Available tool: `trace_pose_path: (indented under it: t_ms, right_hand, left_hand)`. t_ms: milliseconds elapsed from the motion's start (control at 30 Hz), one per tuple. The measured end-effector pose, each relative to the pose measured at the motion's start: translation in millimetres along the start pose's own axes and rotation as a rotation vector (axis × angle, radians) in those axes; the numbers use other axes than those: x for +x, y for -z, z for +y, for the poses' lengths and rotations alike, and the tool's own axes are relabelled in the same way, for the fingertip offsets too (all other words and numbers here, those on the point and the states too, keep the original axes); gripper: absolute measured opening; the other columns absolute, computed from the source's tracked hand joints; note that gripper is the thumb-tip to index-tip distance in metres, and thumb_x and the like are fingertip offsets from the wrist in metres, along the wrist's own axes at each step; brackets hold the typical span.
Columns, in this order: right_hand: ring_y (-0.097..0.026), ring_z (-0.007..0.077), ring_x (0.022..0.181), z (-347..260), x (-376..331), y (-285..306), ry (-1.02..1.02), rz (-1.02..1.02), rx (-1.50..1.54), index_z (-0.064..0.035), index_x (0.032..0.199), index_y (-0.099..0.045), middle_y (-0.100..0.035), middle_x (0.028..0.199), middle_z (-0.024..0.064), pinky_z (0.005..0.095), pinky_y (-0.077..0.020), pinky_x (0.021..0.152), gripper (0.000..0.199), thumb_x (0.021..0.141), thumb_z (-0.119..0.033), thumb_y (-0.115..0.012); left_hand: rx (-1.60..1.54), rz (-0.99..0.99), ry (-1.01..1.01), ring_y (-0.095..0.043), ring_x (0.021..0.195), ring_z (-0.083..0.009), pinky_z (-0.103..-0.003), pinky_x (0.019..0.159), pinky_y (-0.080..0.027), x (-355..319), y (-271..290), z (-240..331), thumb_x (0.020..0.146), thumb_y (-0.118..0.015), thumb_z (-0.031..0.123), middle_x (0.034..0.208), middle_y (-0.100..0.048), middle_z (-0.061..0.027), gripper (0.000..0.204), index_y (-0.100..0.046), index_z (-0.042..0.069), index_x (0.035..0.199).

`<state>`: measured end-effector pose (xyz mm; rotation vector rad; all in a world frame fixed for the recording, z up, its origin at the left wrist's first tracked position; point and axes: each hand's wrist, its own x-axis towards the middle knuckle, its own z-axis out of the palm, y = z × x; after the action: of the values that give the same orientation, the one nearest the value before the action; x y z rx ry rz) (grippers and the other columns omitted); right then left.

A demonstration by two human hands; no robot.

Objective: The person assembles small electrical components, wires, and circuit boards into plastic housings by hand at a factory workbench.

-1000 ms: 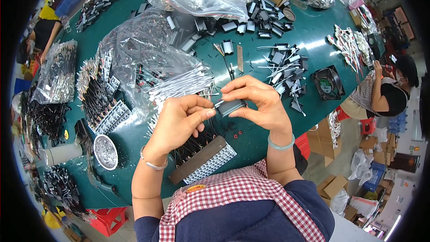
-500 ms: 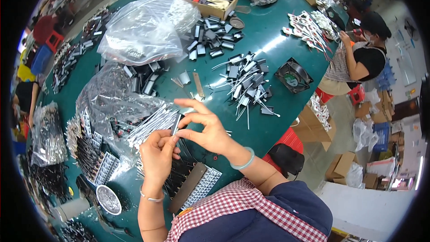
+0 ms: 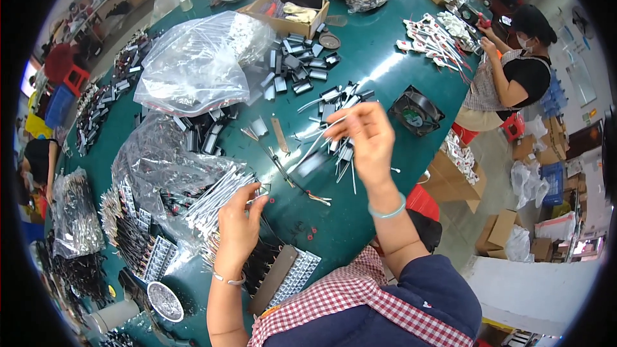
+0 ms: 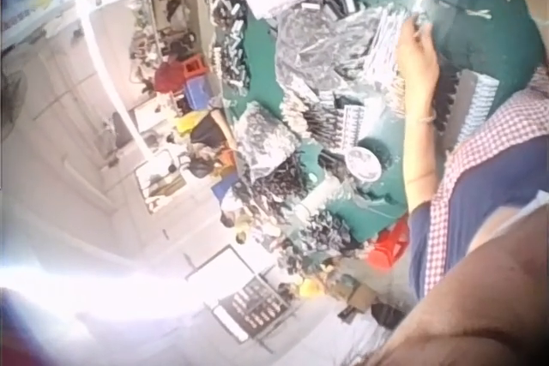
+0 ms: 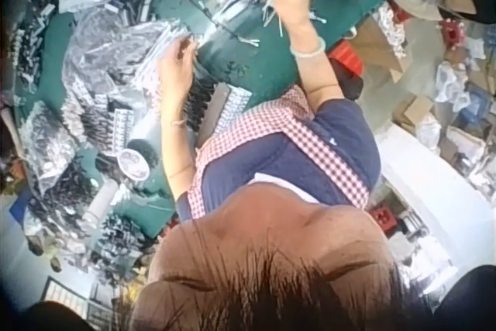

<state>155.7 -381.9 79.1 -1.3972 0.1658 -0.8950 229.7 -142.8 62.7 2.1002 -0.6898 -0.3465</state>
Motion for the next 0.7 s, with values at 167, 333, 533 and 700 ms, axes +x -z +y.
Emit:
trace_pose_path:
  t_ms: [167, 333, 533, 700]
  right_hand:
    - [-0.067, 0.0220, 0.073, 10.2, 36.6, 36.5, 0.438, -0.020, -0.587, -0.0006, 0.092, -0.055, -0.067, 0.091, 0.0128, 0.0308, -0.0517, 0.063, 0.007, 0.090, -0.002, -0.061]
    - [-0.059, 0.0275, 0.075, 54.1, 34.3, 62.8, 0.628, -0.377, -1.155, -0.0063, 0.084, -0.058, -0.058, 0.079, 0.0080, 0.0377, -0.0470, 0.066, 0.013, 0.075, -0.002, -0.066]
    - [-0.060, 0.0274, 0.076, 58.3, 35.5, 64.5, 0.311, -0.538, -1.027, -0.0046, 0.082, -0.061, -0.059, 0.080, 0.0076, 0.0367, -0.0485, 0.065, 0.019, 0.078, -0.017, -0.074]
    - [-0.065, 0.0248, 0.079, 78.4, 105.1, 75.8, 0.012, -0.322, -0.652, -0.0031, 0.086, -0.070, -0.067, 0.085, 0.0100, 0.0344, -0.0510, 0.071, 0.020, 0.082, -0.022, -0.071]
  left_hand:
    - [0.609, 0.092, -0.248, -0.060, 0.086, -0.0336, -0.042, 0.065, -0.049, 8.3, 2.5, -42.0, 0.079, -0.065, 0.005, 0.088, -0.063, -0.0158, 0.015, -0.061, 0.002, 0.093]
    - [0.723, 0.036, -0.208, -0.058, 0.082, -0.0357, -0.045, 0.066, -0.047, 9.3, -6.3, -67.1, 0.082, -0.064, 0.008, 0.081, -0.059, -0.0147, 0.012, -0.057, 0.003, 0.089]
    - [0.640, 0.072, -0.196, -0.060, 0.077, -0.0351, -0.044, 0.064, -0.046, 12.4, -6.5, -65.0, 0.081, -0.066, 0.008, 0.077, -0.061, -0.0155, 0.009, -0.059, 0.003, 0.082]
    - [0.510, 0.046, -0.134, -0.061, 0.071, -0.0351, -0.043, 0.062, -0.047, 17.5, 6.0, -58.2, 0.078, -0.068, 0.009, 0.073, -0.063, -0.0157, 0.009, -0.062, 0.003, 0.077]
